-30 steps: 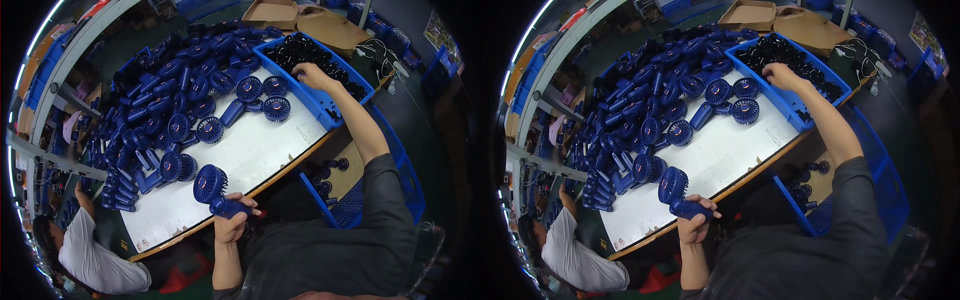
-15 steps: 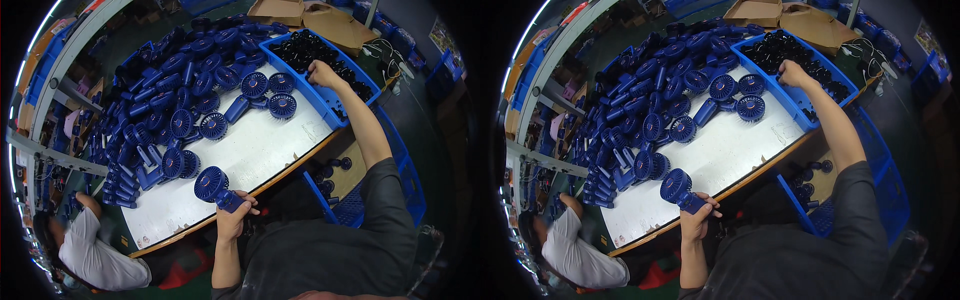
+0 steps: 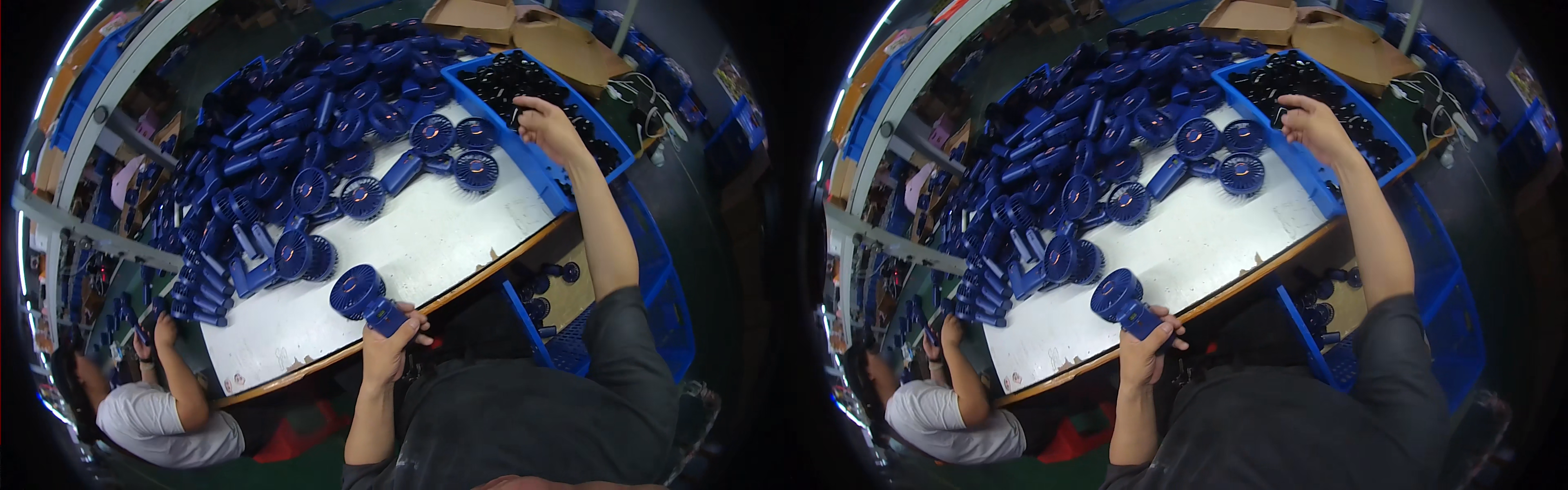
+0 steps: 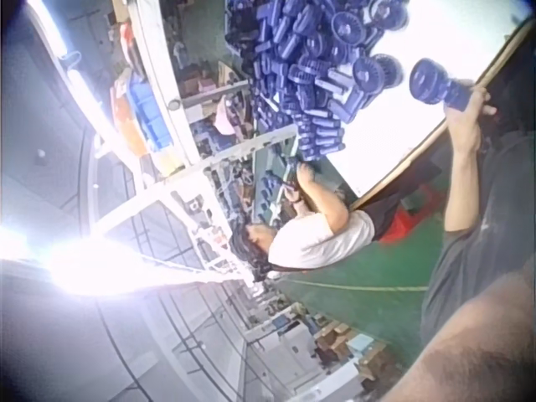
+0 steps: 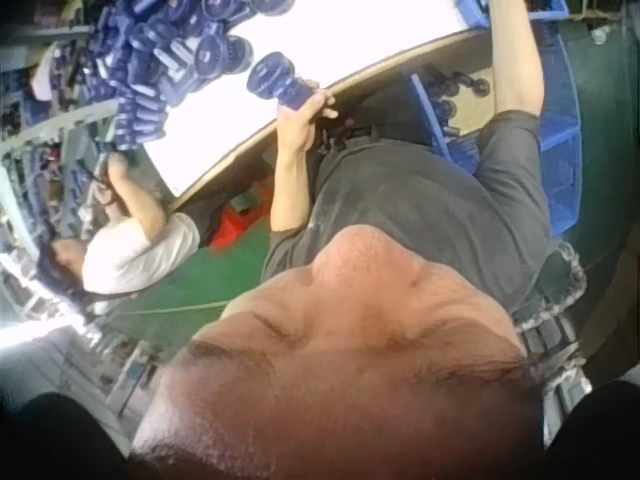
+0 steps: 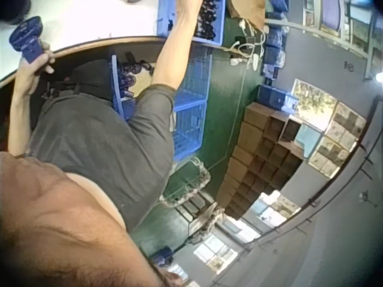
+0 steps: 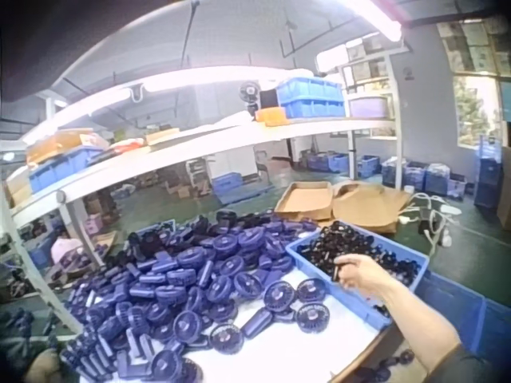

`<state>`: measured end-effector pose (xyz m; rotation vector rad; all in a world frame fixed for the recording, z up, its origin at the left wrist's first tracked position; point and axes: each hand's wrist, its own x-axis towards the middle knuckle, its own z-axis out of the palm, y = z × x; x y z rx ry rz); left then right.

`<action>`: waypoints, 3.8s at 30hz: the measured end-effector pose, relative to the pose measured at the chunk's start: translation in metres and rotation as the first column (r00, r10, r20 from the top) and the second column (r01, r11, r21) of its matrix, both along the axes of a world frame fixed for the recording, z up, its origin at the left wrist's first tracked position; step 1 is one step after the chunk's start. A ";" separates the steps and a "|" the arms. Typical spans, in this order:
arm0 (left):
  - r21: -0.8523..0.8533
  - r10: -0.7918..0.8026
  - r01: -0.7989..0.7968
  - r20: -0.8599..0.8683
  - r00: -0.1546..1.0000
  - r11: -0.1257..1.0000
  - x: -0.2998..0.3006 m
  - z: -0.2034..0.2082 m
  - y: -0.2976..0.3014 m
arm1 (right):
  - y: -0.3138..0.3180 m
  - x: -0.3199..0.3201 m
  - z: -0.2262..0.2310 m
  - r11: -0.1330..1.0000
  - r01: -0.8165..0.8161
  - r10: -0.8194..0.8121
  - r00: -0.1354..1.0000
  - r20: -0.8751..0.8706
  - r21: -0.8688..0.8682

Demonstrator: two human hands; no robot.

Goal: The worker is assembling small blue handheld fans by attaching plastic components at a factory workstation.

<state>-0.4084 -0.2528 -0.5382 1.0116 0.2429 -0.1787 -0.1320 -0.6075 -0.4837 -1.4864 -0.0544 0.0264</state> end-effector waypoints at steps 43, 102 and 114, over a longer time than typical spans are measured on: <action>0.895 -0.295 -0.403 0.338 0.894 -0.194 0.076 0.033 0.166 | 0.005 -0.299 -0.235 0.840 0.284 -0.296 0.954 0.049 -0.463; -0.003 0.061 -0.061 0.107 0.992 0.998 0.002 -0.005 0.009 | 0.187 -0.214 -0.024 0.794 -0.442 0.544 0.823 0.162 -0.418; -0.270 -0.125 0.161 0.147 0.981 0.949 -0.022 0.000 0.004 | 0.222 -0.199 0.012 0.635 -0.307 0.749 0.468 0.468 -0.709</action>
